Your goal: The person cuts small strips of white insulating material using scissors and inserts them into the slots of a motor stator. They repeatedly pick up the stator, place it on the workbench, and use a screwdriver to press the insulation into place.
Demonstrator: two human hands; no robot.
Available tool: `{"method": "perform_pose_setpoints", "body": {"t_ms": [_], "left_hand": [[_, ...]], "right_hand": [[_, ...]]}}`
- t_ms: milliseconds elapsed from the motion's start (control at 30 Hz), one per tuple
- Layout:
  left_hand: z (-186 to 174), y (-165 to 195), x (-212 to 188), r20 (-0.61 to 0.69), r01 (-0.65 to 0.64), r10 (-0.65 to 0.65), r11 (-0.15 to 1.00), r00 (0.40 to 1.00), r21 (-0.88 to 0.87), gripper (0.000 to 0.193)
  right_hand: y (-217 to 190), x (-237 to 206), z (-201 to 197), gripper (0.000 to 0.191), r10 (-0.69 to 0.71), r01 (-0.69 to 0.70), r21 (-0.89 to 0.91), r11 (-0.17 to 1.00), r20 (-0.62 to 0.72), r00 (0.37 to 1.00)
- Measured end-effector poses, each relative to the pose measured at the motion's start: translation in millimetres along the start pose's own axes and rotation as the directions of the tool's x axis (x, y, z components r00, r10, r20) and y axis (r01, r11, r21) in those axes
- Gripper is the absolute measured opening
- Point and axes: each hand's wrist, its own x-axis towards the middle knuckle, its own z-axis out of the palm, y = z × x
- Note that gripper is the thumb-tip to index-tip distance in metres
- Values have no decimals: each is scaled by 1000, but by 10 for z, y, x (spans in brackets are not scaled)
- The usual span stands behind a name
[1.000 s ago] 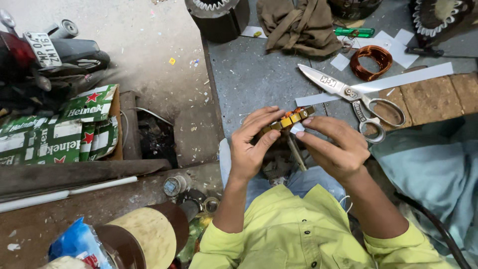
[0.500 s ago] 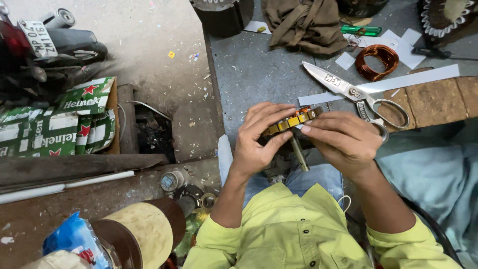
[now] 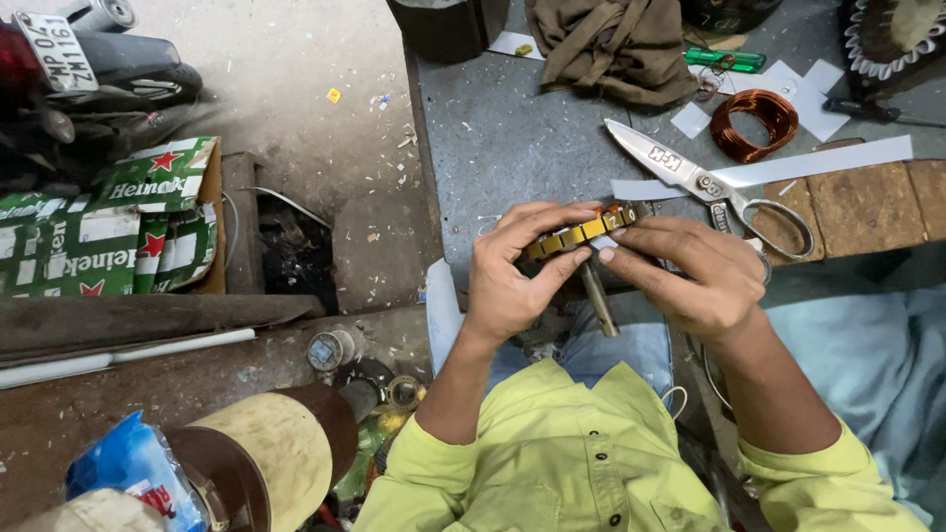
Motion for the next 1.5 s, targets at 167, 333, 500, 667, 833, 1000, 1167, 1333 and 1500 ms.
{"method": "perform_pose_setpoints", "body": {"t_ms": [167,333,500,667,833,1000,1167,1333,1500], "left_hand": [[20,-2,5,-7,8,-8,1000,1000,2,32],[37,4,-11,-21,6,-5,1000,1000,24,34],[24,5,-13,5,-12,12,998,1000,68,36],[5,6,-12,30,-16,14,997,999,75,38],[7,11,-14,34,-44,41,995,999,91,38],[2,19,-20,49,-24,21,998,999,66,40],[-12,19,-26,63,-19,14,998,998,66,40],[-10,5,-31,71,-13,9,998,997,59,41],[-37,-5,-30,78,-41,37,998,996,55,41]], "right_hand": [[-26,-18,15,27,-25,25,-23,999,-14,1000],[-105,-1,9,28,-73,74,-110,991,12,997],[-163,51,-11,35,-93,97,-169,981,37,995],[-198,102,-58,34,-34,42,-140,989,57,998],[-247,140,-91,36,46,-36,-118,992,82,996],[-264,168,-149,27,204,-202,-30,979,115,972],[-252,222,-148,30,154,-153,-16,988,119,981],[-265,209,-203,36,147,-138,-58,989,187,971],[-264,127,-122,33,171,-167,-41,985,132,976]]}}
